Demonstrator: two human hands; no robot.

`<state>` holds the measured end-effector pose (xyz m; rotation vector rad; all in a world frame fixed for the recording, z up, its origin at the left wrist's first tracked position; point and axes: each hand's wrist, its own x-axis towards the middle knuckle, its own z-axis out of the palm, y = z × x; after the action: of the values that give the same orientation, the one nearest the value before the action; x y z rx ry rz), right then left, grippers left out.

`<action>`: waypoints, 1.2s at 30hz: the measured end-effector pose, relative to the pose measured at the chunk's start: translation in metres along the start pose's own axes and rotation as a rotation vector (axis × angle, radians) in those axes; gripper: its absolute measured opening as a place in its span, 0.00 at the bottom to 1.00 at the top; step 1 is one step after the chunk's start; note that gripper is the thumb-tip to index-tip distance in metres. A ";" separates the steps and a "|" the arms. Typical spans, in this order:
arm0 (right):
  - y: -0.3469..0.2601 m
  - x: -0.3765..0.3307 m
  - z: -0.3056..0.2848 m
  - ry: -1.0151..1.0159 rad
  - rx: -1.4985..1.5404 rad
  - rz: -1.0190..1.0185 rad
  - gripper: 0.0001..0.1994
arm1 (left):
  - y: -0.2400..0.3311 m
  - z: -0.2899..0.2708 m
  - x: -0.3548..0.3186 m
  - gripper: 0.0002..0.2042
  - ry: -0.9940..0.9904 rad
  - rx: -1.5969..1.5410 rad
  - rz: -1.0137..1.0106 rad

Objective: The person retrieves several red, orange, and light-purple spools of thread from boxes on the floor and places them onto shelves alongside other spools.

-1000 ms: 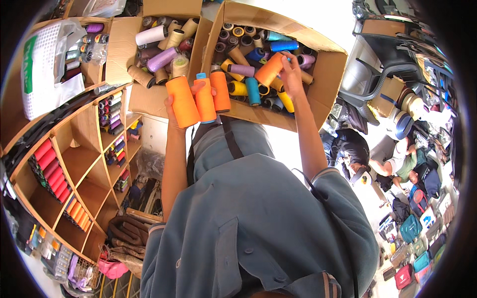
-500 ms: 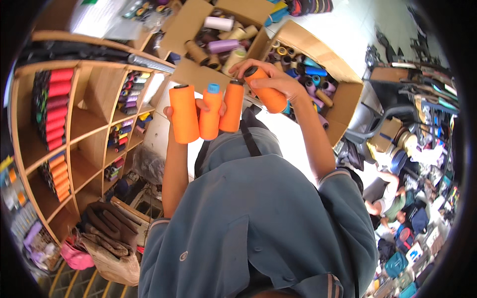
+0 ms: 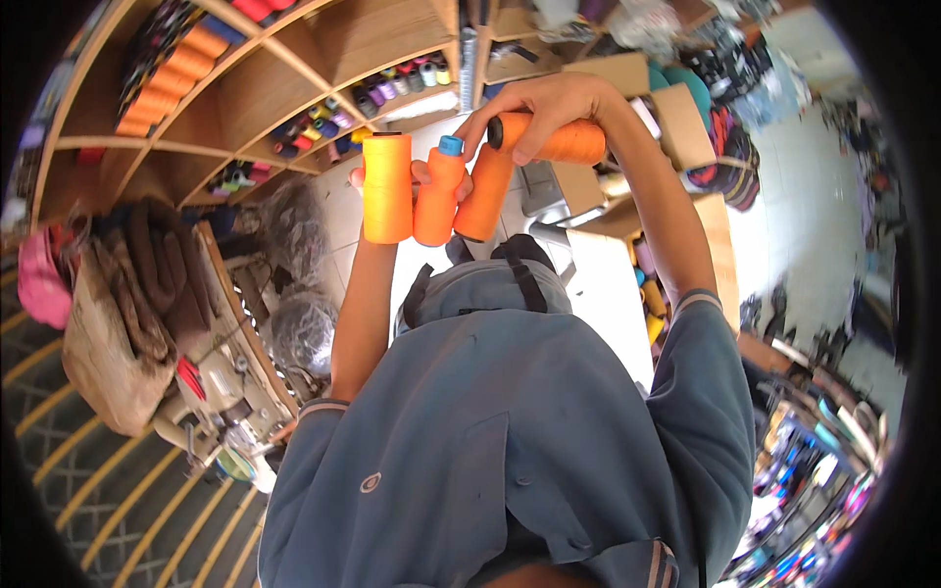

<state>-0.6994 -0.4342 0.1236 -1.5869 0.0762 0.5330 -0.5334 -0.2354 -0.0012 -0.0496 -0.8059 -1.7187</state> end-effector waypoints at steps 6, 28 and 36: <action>-0.067 0.096 -0.008 -0.260 -0.273 -0.063 0.23 | 0.003 -0.062 -0.123 0.42 0.007 -0.185 0.280; -0.040 0.371 -0.043 -0.029 0.846 0.064 0.19 | 0.167 -0.030 -0.163 0.39 0.627 0.339 0.963; -0.123 0.459 -0.042 -0.268 0.250 -0.004 0.19 | 0.239 -0.006 -0.207 0.40 0.756 0.585 0.919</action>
<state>-0.2359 -0.3382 0.0632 -1.2611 -0.0609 0.7013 -0.2564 -0.0844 0.0207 0.5220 -0.5352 -0.5088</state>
